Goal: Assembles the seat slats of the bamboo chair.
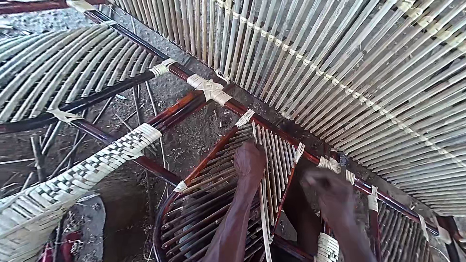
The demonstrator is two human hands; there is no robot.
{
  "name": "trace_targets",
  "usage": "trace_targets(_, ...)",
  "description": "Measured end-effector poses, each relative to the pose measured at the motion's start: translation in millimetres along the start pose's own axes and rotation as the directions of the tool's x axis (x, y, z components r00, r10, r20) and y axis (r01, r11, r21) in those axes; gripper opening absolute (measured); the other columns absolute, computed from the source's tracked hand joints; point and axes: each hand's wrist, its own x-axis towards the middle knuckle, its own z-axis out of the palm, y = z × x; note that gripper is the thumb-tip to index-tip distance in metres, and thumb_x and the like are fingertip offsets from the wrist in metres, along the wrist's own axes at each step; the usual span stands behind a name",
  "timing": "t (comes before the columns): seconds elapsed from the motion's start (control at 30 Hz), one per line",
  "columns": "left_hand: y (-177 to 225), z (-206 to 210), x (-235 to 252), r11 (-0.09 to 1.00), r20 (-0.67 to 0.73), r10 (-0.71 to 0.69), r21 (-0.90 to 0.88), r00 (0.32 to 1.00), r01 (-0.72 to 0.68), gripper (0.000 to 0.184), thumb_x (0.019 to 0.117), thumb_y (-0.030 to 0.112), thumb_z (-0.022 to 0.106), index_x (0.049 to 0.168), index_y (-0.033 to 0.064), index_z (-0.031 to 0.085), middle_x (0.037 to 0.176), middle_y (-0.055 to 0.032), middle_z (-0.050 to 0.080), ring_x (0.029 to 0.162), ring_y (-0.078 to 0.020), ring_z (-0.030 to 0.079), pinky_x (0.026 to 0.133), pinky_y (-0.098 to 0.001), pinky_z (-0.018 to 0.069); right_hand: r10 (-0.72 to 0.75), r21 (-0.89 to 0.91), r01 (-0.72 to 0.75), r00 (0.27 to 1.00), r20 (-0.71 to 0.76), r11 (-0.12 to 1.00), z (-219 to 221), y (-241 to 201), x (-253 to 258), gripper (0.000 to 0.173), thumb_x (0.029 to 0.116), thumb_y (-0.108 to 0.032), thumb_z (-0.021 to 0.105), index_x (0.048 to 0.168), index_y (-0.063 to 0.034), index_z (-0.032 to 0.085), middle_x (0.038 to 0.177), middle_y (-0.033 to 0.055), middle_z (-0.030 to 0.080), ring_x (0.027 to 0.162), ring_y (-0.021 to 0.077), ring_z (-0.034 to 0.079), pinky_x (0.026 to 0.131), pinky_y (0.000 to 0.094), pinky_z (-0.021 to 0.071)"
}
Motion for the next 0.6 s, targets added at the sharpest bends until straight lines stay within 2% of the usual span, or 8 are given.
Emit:
trace_targets(0.07,0,-2,1,1.000,0.026,-0.020,-0.024,0.999,0.021,0.026,0.1029,0.023,0.059,0.121,0.0122,0.074,0.100,-0.0187,0.075,0.097,-0.0409,0.071,0.083,-0.0624,0.0543,-0.050,-0.137,0.057,0.997,0.060,0.989,44,19,70,0.007,0.0905,-0.001,0.071,0.097,-0.0005,0.074,0.090,0.0073,0.074,0.074,0.0145,0.071,0.070,0.0344,0.0627)
trace_targets(0.1,0,-2,2,0.999,0.029,-0.027,-0.037,0.999,0.028,0.027,0.1028,0.023,0.060,0.122,0.0125,0.074,0.100,-0.0185,0.075,0.097,-0.0408,0.072,0.083,-0.0625,0.0544,-0.061,-0.198,0.080,0.993,0.101,0.977,62,27,101,0.009,0.0910,-0.001,0.071,0.099,0.0006,0.074,0.092,0.0088,0.075,0.077,0.0152,0.072,0.074,0.0355,0.0628)
trace_targets(0.23,1,-4,4,0.998,0.054,-0.059,-0.018,0.997,0.060,0.023,0.1036,0.025,0.059,0.114,0.0146,0.076,0.093,-0.0161,0.075,0.090,-0.0378,0.072,0.076,-0.0599,0.0552,-0.057,-0.347,0.143,0.967,0.248,0.927,115,56,188,0.013,0.0928,-0.008,0.070,0.104,-0.0062,0.077,0.098,0.0077,0.075,0.086,0.0171,0.072,0.082,0.0407,0.0598)
trace_targets(0.37,-3,-4,-9,0.997,0.033,-0.012,-0.077,0.999,0.015,0.025,0.1042,0.025,0.057,0.119,0.0125,0.073,0.088,-0.0194,0.072,0.080,-0.0402,0.070,0.065,-0.0600,0.0549,-0.140,-0.284,0.230,0.942,0.304,0.931,134,79,203,0.026,0.0904,-0.001,0.070,0.116,-0.0004,0.071,0.095,0.0105,0.076,0.084,0.0161,0.073,0.081,0.0355,0.0607)
trace_targets(0.4,-4,-4,-11,0.996,0.027,-0.005,-0.093,1.000,0.008,0.025,0.1043,0.025,0.056,0.119,0.0120,0.072,0.087,-0.0199,0.072,0.078,-0.0406,0.070,0.063,-0.0597,0.0545,-0.173,-0.273,0.257,0.939,0.296,0.927,135,81,202,0.025,0.0895,0.000,0.071,0.114,0.0010,0.071,0.095,0.0114,0.076,0.083,0.0163,0.073,0.081,0.0349,0.0608)
trace_targets(0.5,-6,-4,-14,0.993,0.014,0.012,-0.115,1.000,-0.010,0.026,0.1041,0.024,0.056,0.120,0.0112,0.072,0.086,-0.0201,0.071,0.076,-0.0404,0.069,0.061,-0.0588,0.0539,-0.277,-0.273,0.352,0.920,0.277,0.895,134,86,196,0.011,0.0878,0.000,0.071,0.098,0.0008,0.075,0.096,0.0131,0.074,0.082,0.0175,0.072,0.079,0.0348,0.0602)
trace_targets(0.6,-4,-6,-14,0.994,0.019,0.002,-0.111,1.000,0.000,0.025,0.1043,0.024,0.056,0.119,0.0111,0.072,0.085,-0.0200,0.071,0.076,-0.0403,0.069,0.061,-0.0580,0.0536,-0.350,-0.270,0.424,0.894,0.282,0.865,133,90,196,0.008,0.0866,0.002,0.071,0.092,0.0005,0.075,0.093,0.0136,0.075,0.081,0.0182,0.072,0.078,0.0343,0.0594)
